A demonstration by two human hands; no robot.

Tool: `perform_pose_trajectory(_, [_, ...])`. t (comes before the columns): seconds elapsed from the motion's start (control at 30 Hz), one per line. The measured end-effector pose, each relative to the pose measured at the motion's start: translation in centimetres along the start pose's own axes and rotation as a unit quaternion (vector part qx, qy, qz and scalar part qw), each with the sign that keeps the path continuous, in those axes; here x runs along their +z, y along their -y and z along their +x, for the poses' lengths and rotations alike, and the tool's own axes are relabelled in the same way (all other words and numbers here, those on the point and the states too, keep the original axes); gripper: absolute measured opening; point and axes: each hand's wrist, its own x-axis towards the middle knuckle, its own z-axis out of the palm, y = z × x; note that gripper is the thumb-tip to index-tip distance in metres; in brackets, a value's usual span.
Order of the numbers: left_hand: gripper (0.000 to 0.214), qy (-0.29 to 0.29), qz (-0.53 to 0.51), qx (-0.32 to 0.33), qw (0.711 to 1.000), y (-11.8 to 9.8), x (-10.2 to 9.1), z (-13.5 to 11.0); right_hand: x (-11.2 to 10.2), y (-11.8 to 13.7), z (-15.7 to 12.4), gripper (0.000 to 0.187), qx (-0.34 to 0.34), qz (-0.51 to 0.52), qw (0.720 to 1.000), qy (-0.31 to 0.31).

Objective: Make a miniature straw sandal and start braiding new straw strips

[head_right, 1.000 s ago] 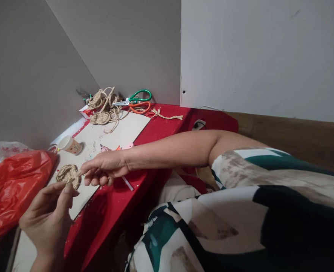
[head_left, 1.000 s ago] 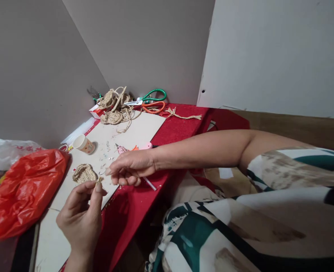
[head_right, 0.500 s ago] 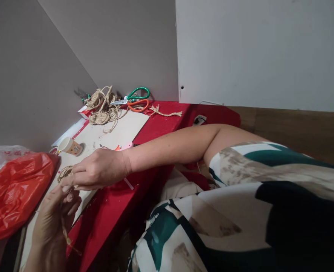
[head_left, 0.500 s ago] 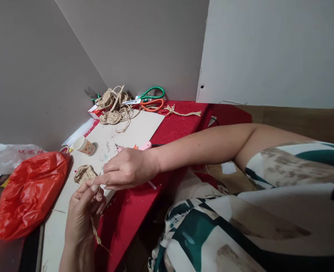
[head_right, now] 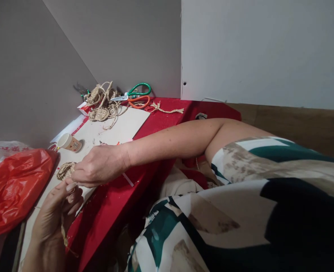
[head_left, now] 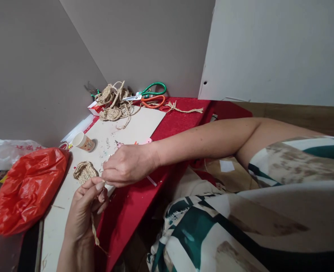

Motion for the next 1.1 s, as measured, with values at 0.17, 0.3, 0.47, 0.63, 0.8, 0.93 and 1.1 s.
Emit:
perform_pose_trajectory(0.17, [0.026, -0.025, 0.013, 0.002, 1.000, 0.1, -0.2, 0.2, -0.3, 0.1, -0.1, 0.021, 0.054, 0.131, 0.989, 0.046])
perform_pose_trajectory(0.3, [0.027, -0.083, 0.091, 0.066, 0.990, 0.3, 0.0, -0.1, -0.3, 0.4, 0.0, 0.013, 0.132, 0.314, 0.940, 0.031])
perform_pose_trajectory(0.47, [0.020, -0.151, 0.301, 0.253, 0.907, 1.1, 0.5, -1.0, -0.5, 0.7, 0.2, 0.018, 0.248, 0.572, 0.781, 0.053])
perform_pose_trajectory(0.63, [0.007, -0.116, 0.517, 0.456, 0.715, 1.6, -0.3, -0.9, -0.5, 0.5, 0.2, 0.019, 0.339, 0.766, 0.534, 0.112])
perform_pose_trajectory(0.8, [0.024, -0.077, 0.619, 0.608, 0.491, 1.5, -1.2, -0.4, -0.4, 0.1, 0.4, 0.029, 0.362, 0.870, 0.272, 0.196])
perform_pose_trajectory(0.93, [0.026, -0.097, 0.621, 0.591, 0.507, 1.9, -1.4, -0.5, -0.9, 0.2, 0.2, 0.037, 0.342, 0.899, 0.173, 0.212])
perform_pose_trajectory(1.1, [0.016, -0.224, 0.390, 0.436, 0.780, 1.6, -0.6, -0.4, -1.2, -0.2, -0.3, 0.051, 0.399, 0.859, 0.276, 0.163])
